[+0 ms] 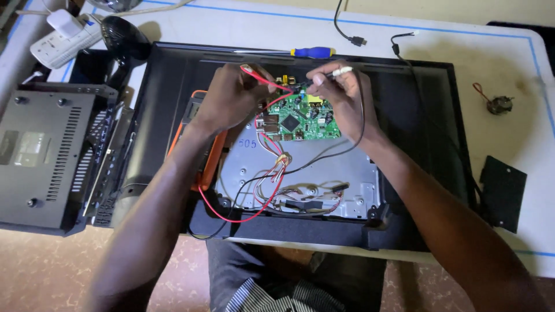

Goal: Troubleshooting a television circuit board by measuring voltages with a digital multimeter.

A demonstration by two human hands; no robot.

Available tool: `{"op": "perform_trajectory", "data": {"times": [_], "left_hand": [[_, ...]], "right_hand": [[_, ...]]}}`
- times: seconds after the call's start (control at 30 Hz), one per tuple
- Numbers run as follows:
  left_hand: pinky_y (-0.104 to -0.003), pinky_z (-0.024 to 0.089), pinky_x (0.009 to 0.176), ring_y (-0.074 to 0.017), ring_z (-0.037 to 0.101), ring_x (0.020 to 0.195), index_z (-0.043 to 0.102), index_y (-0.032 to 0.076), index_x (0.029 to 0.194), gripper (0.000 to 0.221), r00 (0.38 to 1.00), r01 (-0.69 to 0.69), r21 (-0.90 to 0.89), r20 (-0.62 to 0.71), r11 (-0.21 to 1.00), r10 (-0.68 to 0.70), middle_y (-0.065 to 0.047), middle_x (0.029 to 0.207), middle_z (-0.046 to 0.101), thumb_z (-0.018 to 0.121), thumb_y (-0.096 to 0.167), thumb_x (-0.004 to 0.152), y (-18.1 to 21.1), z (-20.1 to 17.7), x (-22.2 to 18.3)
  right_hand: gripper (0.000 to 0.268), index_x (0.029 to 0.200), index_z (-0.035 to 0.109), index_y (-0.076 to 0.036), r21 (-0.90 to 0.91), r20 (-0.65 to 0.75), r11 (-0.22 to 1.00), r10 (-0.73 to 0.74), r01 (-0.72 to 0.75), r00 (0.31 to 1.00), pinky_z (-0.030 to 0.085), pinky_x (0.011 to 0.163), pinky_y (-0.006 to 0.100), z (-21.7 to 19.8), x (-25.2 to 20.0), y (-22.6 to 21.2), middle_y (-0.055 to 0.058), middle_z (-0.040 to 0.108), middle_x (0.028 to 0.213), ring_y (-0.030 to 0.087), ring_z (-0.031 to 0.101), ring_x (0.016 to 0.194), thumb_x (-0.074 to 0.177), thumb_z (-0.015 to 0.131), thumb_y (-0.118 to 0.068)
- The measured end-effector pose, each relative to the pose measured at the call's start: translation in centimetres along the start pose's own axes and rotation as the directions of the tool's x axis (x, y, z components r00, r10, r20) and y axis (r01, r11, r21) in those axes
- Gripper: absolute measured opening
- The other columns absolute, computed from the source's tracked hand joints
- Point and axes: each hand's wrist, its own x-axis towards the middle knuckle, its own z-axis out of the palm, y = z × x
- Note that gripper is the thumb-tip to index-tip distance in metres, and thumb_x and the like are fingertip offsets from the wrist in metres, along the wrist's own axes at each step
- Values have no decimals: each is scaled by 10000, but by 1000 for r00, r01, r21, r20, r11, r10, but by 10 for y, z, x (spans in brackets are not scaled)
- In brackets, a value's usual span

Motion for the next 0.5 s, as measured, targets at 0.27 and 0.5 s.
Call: {"op": "perform_trajectory", "data": {"times": [0.27, 0.5], "left_hand": [[-384, 503, 678, -266, 659, 658, 775, 27, 982, 81, 995, -88, -84, 46, 993, 92, -173, 735, 703, 701, 53, 963, -7, 2, -3], [-355, 454, 607, -212, 557, 551, 775, 10, 880, 107, 998, -51, -69, 44, 996, 54, -143, 658, 660, 728, 59, 963, -35, 6, -2]], "right_hand": [[187, 1091, 692, 30, -13, 32, 1000, -10, 10, 999, 596, 843, 294, -7, -10, 1, 167, 736, 845, 167, 713, 829, 1029, 690, -147], [148, 1081, 671, 55, 12, 44, 999, -34, 34, 998, 592, 846, 325, -10, -11, 2, 200, 727, 845, 194, 715, 816, 1015, 714, -70]]}}
